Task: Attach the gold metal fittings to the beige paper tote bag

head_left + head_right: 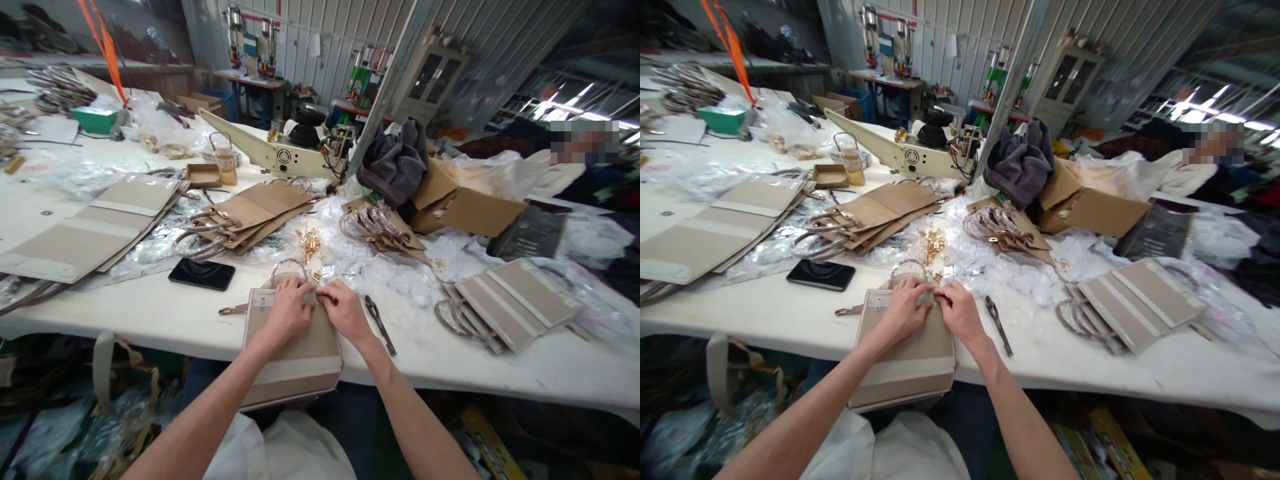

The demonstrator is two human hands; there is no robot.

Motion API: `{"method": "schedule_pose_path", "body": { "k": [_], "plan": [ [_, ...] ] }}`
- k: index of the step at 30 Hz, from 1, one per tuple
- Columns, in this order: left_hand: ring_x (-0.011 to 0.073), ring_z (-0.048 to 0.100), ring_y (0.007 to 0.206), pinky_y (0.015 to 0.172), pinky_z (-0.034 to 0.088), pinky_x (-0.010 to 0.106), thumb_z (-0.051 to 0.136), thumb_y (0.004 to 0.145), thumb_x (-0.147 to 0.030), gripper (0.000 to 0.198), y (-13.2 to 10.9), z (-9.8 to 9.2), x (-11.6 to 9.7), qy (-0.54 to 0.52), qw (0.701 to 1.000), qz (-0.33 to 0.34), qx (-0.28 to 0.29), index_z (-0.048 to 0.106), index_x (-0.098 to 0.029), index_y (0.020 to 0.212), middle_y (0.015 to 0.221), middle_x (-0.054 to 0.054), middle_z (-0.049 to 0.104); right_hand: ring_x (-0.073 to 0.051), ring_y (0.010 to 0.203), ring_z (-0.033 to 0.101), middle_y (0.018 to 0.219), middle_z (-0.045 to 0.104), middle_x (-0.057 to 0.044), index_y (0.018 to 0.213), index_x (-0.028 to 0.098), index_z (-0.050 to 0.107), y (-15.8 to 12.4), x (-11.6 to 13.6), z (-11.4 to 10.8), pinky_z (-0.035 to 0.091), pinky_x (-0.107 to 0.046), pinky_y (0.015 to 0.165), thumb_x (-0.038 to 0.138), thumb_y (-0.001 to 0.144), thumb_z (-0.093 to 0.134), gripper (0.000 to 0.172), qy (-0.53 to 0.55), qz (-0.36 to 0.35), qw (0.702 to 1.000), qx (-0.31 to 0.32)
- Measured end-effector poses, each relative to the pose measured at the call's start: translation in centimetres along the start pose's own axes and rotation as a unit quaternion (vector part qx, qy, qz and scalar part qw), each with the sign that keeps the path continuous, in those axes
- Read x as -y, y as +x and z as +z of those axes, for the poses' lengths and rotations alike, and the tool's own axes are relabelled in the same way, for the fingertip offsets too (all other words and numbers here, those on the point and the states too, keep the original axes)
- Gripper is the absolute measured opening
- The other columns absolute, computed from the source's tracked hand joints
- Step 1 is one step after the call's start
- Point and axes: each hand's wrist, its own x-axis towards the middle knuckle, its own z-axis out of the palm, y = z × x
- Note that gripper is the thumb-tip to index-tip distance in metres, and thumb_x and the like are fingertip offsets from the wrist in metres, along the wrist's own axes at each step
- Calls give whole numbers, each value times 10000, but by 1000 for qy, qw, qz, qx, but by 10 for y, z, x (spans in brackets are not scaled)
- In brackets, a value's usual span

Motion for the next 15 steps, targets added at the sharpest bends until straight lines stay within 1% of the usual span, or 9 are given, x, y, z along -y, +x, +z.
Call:
{"method": "schedule_pose_path", "body": {
  "k": [3,5,6,8,9,10,12,13,15],
  "plan": [
    [345,595,1222,1109,485,537,682,924,-243,414,0,0,1,-9,1000,-9,0,745,-265,1332,1263,113,674,-247,963,700,1114,737,-84,1229,244,757,-11,-1,-17,589,-383,809,237,1076,607,215,-34,10,998,-46],
    [344,598,1224,1108,488,537,689,920,-250,418,0,0,2,-16,1000,-16,4,754,-276,1331,1261,111,677,-265,984,701,1131,738,-89,1224,253,745,-25,-10,-36,586,-400,814,293,1086,610,198,-122,41,988,-87],
    [345,601,1224,1108,488,538,693,914,-251,420,1,-1,2,-19,1000,-19,6,759,-282,1328,1258,109,680,-283,996,700,1116,737,-92,1193,255,747,-34,-17,-46,572,-408,794,320,1080,626,177,-189,64,975,-102],
    [348,607,1235,1117,485,546,696,903,-249,426,4,-3,2,-26,999,-27,16,769,-290,1321,1256,107,689,-320,972,693,1069,731,-106,1141,246,741,-50,-35,-61,507,-404,694,371,1049,687,164,-329,107,931,-113],
    [352,609,1248,1124,481,552,701,893,-247,431,6,-4,2,-30,999,-33,24,773,-292,1315,1258,107,695,-321,918,688,1027,726,-107,1115,242,738,-57,-44,-66,453,-389,632,394,1028,720,176,-380,121,911,-108],
    [357,610,1265,1132,476,560,707,883,-248,436,10,-5,3,-32,998,-41,33,778,-294,1311,1262,108,701,-306,843,676,981,720,-101,1082,239,735,-63,-54,-69,395,-372,584,411,1009,747,187,-409,128,898,-98],
    [366,618,1284,1141,473,569,716,884,-274,407,17,-7,5,-36,996,-60,51,799,-302,1282,1252,111,718,-259,722,642,902,705,-78,985,239,723,-69,-69,-71,322,-350,545,415,994,761,181,-414,126,898,-81],
    [365,629,1275,1139,477,563,717,895,-296,371,21,-8,6,-38,995,-67,56,817,-303,1252,1231,111,731,-244,700,634,880,700,-71,942,240,716,-70,-74,-71,316,-343,545,403,1001,744,176,-401,126,904,-78],
    [351,661,1219,1119,497,532,718,913,-334,299,28,-8,9,-44,995,-70,54,851,-298,1178,1176,108,758,-247,731,656,896,710,-78,927,236,711,-71,-77,-72,367,-341,574,381,1019,691,173,-353,144,921,-86]
  ]
}}
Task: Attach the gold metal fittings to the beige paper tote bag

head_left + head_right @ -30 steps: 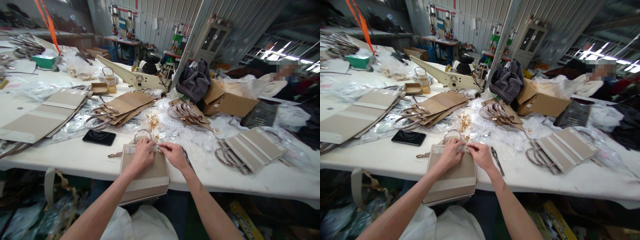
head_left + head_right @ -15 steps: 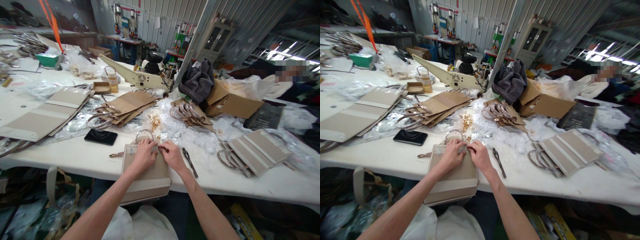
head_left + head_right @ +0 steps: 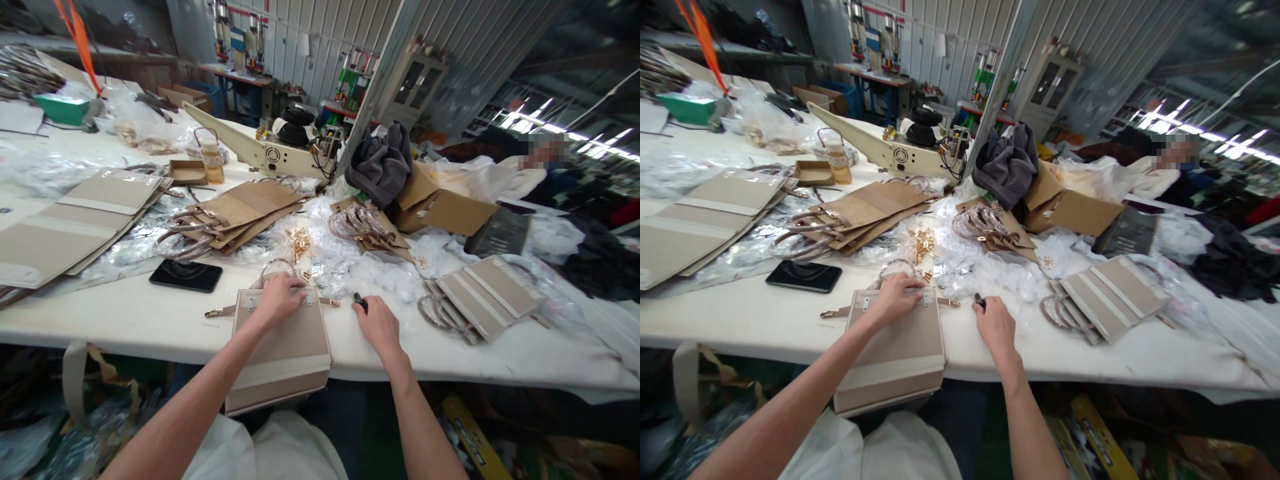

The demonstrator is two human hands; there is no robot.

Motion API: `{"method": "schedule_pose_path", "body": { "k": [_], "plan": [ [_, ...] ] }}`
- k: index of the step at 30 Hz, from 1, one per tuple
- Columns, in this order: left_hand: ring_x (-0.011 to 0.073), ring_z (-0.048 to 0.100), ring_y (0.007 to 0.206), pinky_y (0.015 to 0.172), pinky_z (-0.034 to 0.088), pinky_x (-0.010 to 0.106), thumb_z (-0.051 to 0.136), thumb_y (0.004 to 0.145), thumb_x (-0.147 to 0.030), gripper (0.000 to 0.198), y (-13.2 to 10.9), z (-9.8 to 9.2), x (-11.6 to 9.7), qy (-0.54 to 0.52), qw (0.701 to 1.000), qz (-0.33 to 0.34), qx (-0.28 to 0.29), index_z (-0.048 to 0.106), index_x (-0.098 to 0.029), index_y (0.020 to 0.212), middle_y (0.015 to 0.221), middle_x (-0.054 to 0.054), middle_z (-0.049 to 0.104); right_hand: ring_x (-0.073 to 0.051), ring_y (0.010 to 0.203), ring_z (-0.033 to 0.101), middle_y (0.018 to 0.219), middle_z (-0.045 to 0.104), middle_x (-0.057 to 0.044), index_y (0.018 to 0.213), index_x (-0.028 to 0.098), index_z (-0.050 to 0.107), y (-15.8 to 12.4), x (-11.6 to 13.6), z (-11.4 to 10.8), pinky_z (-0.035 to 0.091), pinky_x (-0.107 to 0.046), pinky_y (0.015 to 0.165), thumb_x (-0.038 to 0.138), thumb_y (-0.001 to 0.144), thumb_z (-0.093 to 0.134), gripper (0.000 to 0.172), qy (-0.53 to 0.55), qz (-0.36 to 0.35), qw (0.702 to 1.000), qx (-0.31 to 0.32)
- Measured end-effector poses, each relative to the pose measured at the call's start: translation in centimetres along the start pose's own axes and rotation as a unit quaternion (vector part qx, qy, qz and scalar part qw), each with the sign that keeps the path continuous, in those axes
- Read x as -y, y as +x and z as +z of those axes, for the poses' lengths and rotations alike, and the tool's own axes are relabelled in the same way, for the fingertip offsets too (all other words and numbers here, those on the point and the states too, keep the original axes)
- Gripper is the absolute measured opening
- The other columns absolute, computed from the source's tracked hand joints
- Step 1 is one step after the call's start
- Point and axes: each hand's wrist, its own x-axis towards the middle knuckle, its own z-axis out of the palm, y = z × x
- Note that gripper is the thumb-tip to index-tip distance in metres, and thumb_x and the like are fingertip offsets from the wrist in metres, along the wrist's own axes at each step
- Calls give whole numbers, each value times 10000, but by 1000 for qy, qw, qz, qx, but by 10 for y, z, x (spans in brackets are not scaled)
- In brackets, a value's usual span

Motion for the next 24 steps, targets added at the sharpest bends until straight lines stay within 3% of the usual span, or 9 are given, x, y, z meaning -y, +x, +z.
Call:
{"method": "schedule_pose_path", "body": {
  "k": [2,4,7,9,11,14,17,21,24],
  "plan": [
    [330,682,1158,1085,521,489,737,906,-330,253,5,1,1,-7,1000,8,-11,872,-285,1115,1127,102,777,-273,799,691,933,731,-92,1006,228,714,-2,2,-6,462,-364,644,412,1031,655,195,91,51,995,3],
    [326,684,1133,1058,533,471,763,885,-309,236,6,3,0,-6,1000,16,-21,881,-282,1088,1100,100,781,-284,851,712,948,741,-82,1163,226,691,-9,7,-17,537,-400,741,485,1045,652,287,229,114,967,-17],
    [343,674,1144,1052,534,489,774,878,-315,236,7,6,-2,10,999,14,-29,880,-295,1088,1091,103,778,-209,772,652,944,692,-17,1338,267,614,-22,18,-29,545,-370,746,518,1050,690,389,452,150,873,-102],
    [349,673,1144,1046,537,497,781,869,-322,234,8,8,-3,20,999,4,-27,877,-304,1081,1102,102,782,-160,672,559,839,615,28,1265,272,636,-26,23,-31,501,-321,665,495,1045,719,325,546,140,813,-147],
    [349,673,1146,1042,536,498,784,859,-316,231,8,8,-3,22,1000,-3,-21,874,-308,1072,1116,99,788,-133,594,486,704,531,61,1058,247,663,-24,25,-31,450,-287,591,478,1020,768,257,592,142,779,-148],
    [348,667,1163,1059,525,505,777,857,-297,223,8,7,-3,11,1000,-1,-19,870,-308,1060,1133,95,795,-89,480,362,579,425,83,726,222,530,-9,29,-37,296,-240,450,480,971,836,469,617,190,755,-119],
    [347,667,1156,1050,522,500,781,852,-305,206,9,7,-2,2,1000,-4,-16,872,-313,1036,1121,91,793,-63,411,247,510,321,101,604,231,408,12,53,-51,157,-248,391,498,987,815,620,647,191,733,-87],
    [354,665,1141,1029,512,506,771,841,-305,217,11,8,-1,4,1000,-9,-9,876,-328,1029,1092,95,782,-79,419,299,520,336,85,589,230,441,38,117,-58,216,-270,410,497,1025,775,611,685,82,719,-83],
    [352,663,1141,1034,504,508,765,840,-299,225,10,7,-2,1,1000,-13,-9,876,-319,1035,1090,99,782,-95,429,346,524,367,75,595,236,458,51,159,-43,254,-282,418,531,1031,762,608,679,51,729,-69]
  ]
}}
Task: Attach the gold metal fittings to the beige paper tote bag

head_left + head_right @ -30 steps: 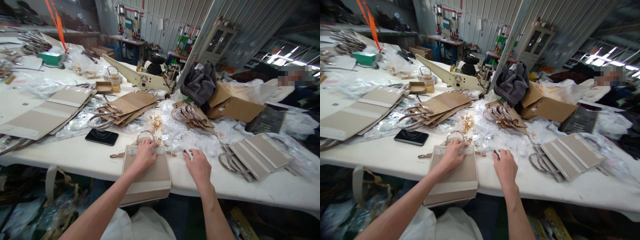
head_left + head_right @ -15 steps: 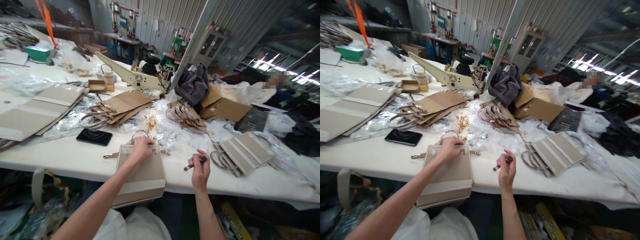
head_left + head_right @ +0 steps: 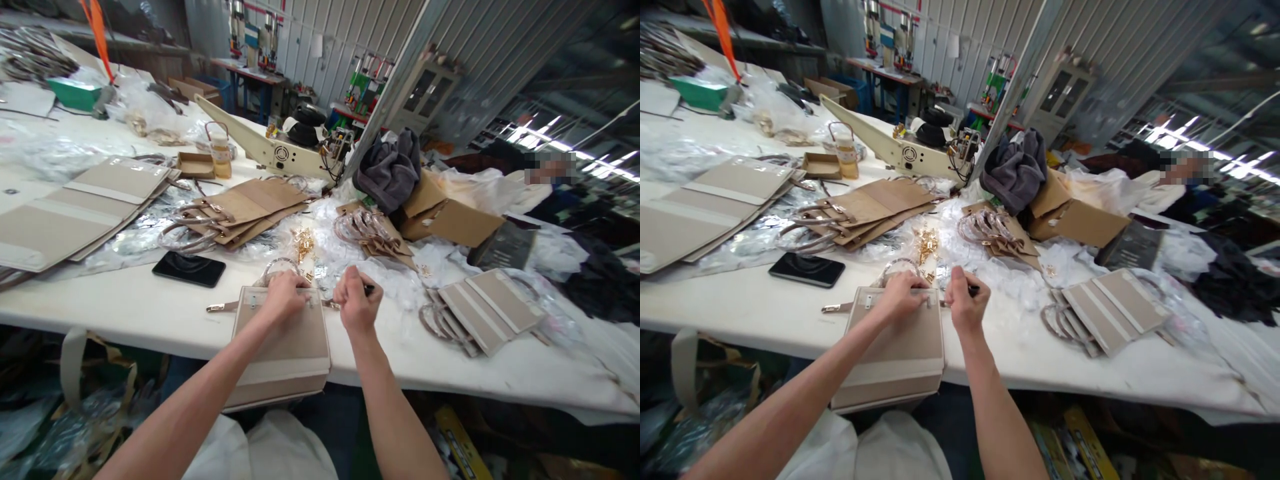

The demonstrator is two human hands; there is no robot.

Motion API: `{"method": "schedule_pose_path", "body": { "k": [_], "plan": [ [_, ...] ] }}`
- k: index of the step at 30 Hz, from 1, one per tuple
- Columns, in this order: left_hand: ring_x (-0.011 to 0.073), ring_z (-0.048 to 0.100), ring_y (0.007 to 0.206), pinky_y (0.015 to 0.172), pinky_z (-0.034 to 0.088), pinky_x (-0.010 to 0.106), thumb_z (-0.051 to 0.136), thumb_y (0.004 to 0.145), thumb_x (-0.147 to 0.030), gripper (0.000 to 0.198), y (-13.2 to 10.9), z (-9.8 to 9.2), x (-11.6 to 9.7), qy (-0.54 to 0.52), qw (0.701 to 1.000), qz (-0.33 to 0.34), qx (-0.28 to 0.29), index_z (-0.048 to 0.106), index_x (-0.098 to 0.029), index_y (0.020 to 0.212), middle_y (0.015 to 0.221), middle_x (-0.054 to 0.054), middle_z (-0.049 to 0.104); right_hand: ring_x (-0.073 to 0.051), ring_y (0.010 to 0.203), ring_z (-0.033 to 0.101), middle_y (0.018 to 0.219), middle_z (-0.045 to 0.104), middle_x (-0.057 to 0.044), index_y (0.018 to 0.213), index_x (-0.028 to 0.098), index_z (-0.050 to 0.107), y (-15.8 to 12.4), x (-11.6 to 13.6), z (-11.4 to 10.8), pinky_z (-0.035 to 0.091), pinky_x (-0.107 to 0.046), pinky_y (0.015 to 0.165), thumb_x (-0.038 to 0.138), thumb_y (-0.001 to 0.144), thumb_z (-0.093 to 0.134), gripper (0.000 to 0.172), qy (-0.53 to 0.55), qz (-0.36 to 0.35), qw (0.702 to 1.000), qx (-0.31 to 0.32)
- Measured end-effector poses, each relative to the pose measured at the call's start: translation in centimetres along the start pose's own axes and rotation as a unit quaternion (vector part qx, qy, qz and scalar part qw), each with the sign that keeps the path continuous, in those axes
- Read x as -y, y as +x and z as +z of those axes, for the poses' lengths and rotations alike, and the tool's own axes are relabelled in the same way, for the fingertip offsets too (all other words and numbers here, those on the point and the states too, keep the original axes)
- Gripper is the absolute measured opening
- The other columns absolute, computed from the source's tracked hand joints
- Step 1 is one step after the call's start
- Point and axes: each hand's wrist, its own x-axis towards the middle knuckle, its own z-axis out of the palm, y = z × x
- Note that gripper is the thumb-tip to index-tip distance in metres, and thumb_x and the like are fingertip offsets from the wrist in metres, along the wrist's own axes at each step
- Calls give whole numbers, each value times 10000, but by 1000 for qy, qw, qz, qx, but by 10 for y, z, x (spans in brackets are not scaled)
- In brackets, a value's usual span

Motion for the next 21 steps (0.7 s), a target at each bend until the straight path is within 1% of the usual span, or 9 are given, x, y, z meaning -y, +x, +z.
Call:
{"method": "schedule_pose_path", "body": {
  "k": [1,3,5,7,10,15,16,18,21],
  "plan": [
    [347,664,1139,1034,505,500,768,838,-298,224,-1,-1,-1,-2,1000,-1,0,875,-317,1034,1089,97,785,-98,429,356,521,375,73,599,240,456,1,-7,10,265,-286,419,550,1030,758,611,-7,5,1000,6],
    [339,664,1145,1039,504,485,773,838,-294,227,-2,-2,-2,-8,1000,-1,1,875,-314,1039,1094,91,793,-100,432,365,516,383,75,605,244,443,1,-22,22,281,-290,426,585,1025,750,622,-23,17,1000,9],
    [339,661,1166,1057,498,481,781,834,-289,234,-3,-3,-2,-15,1000,-2,2,874,-310,1048,1109,88,800,-98,435,364,513,384,77,608,246,435,-1,-35,26,289,-290,429,604,1023,744,629,-34,27,999,0],
    [342,659,1180,1067,495,478,792,829,-292,235,-3,-3,-1,-21,1000,-3,4,875,-304,1049,1122,87,806,-95,433,355,515,382,80,614,245,438,-2,-41,26,287,-287,423,609,1021,744,627,-36,33,999,-17],
    [340,656,1172,1045,500,469,793,832,-305,223,-1,-2,2,-25,1000,-8,8,875,-303,1039,1119,87,805,-88,426,332,517,374,82,615,242,438,-2,-41,24,266,-280,410,602,1022,747,625,-22,40,999,-17],
    [349,642,1193,1053,480,492,788,832,-315,217,0,-1,2,-30,999,-7,15,874,-297,1032,1115,100,790,-92,437,386,553,464,74,694,233,539,2,-34,23,296,-261,412,541,998,810,510,-3,41,998,44],
    [354,639,1200,1061,473,503,789,832,-318,216,-1,-1,2,-31,999,-7,14,874,-295,1029,1114,102,787,-92,428,382,549,462,72,691,233,541,4,-34,24,284,-262,400,551,1004,799,516,-6,47,998,51],
    [356,637,1205,1070,460,516,782,837,-318,207,-2,-1,1,-35,999,-8,9,872,-296,1023,1116,101,784,-88,407,342,520,416,73,634,235,493,7,-34,27,236,-269,378,583,1025,758,586,-13,62,997,54],
    [345,636,1201,1062,453,508,768,845,-308,206,-4,-2,1,-42,999,-8,4,870,-298,1024,1114,95,780,-85,402,299,495,362,76,579,242,427,9,-38,31,205,-287,382,587,1035,741,653,-15,58,997,41]
  ]
}}
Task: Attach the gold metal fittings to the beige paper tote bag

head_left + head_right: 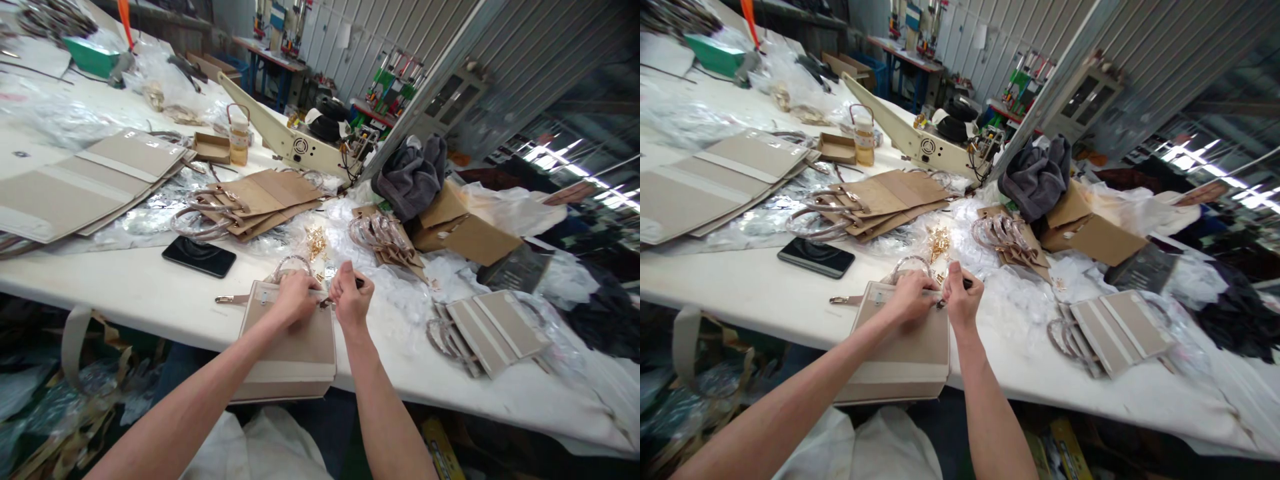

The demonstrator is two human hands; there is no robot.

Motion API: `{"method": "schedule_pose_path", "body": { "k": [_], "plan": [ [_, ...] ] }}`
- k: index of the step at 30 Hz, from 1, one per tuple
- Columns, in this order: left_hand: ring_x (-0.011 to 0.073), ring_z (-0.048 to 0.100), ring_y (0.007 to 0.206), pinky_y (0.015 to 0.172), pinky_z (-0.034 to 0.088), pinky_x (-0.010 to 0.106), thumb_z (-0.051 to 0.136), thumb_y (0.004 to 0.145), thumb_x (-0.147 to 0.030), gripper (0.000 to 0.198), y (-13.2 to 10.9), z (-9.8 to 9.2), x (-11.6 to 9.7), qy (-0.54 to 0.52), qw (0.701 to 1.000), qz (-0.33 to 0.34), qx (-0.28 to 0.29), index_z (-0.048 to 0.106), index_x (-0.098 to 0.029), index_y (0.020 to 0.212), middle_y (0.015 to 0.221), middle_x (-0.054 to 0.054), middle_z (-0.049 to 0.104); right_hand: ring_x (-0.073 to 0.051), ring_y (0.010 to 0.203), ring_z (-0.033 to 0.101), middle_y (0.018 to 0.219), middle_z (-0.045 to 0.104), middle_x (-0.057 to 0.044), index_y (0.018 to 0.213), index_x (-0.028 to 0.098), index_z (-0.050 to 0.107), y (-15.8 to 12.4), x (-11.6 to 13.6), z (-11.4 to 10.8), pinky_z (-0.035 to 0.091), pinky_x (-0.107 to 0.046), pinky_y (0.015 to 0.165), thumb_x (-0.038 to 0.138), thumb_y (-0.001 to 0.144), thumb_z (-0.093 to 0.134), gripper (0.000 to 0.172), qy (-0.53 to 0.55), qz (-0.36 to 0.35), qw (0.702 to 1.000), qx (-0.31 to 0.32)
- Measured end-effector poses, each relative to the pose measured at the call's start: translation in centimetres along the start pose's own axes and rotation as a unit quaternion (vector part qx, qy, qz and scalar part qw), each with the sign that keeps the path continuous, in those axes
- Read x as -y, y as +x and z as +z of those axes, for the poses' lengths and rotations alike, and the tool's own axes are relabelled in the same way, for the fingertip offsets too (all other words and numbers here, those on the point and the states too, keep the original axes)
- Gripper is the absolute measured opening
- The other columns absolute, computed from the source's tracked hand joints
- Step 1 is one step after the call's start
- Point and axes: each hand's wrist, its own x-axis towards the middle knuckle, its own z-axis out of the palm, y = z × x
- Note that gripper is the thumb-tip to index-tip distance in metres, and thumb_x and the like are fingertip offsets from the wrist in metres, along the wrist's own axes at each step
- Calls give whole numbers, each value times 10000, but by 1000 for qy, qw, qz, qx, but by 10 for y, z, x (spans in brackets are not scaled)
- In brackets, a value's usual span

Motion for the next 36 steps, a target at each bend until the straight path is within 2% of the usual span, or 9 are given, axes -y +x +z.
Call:
{"method": "schedule_pose_path", "body": {
  "k": [9,16,20,22,25,28,33,36],
  "plan": [
    [344,624,1192,990,440,495,730,843,-274,233,0,1,3,16,1000,16,10,859,-309,1034,1111,100,753,-103,430,366,517,383,68,599,244,427,-10,-11,2,258,-310,425,533,1057,728,619,-29,-40,998,-49],
    [344,629,1204,998,437,491,722,824,-230,202,0,-1,-6,27,999,-14,17,839,-294,975,1111,103,758,-108,420,361,509,378,68,599,248,436,-12,-11,-1,244,-319,424,543,1057,721,615,-20,-31,999,-35],
    [350,626,1201,981,438,491,703,825,-228,232,-1,1,-7,50,999,-5,8,837,-294,1003,1131,110,754,-116,464,405,529,422,48,587,240,470,-17,-13,1,316,-321,468,534,1074,695,612,-71,-64,994,-50],
    [348,627,1204,989,441,489,697,835,-239,242,-1,0,-7,52,999,-12,11,839,-292,1024,1144,111,756,-111,453,396,524,420,51,586,236,478,-14,-12,2,305,-311,451,550,1060,711,615,-63,-51,996,-50],
    [346,634,1213,1017,445,491,693,828,-228,242,-1,-2,-9,46,999,-23,16,844,-287,1006,1137,109,769,-90,389,313,485,356,79,572,244,427,-2,-2,0,217,-284,382,596,1011,762,654,23,-9,998,-54],
    [341,637,1220,1044,445,491,690,791,-189,259,-1,-3,-10,39,999,-23,11,845,-280,978,1135,105,778,-74,360,252,467,311,97,556,246,386,6,11,-4,160,-259,346,602,976,802,690,80,4,994,-71],
    [340,641,1221,1046,449,491,696,755,-182,267,-2,-3,-10,29,999,-25,6,835,-264,967,1131,104,781,-63,346,247,457,322,97,544,241,393,0,15,-1,151,-236,325,630,918,850,707,62,63,995,-38],
    [343,642,1219,1037,452,497,675,771,-183,271,-3,-3,-9,28,999,-26,3,834,-263,975,1132,110,776,-62,341,251,451,321,99,544,243,390,0,8,4,150,-232,316,664,897,851,717,37,81,995,-47]
  ]
}}
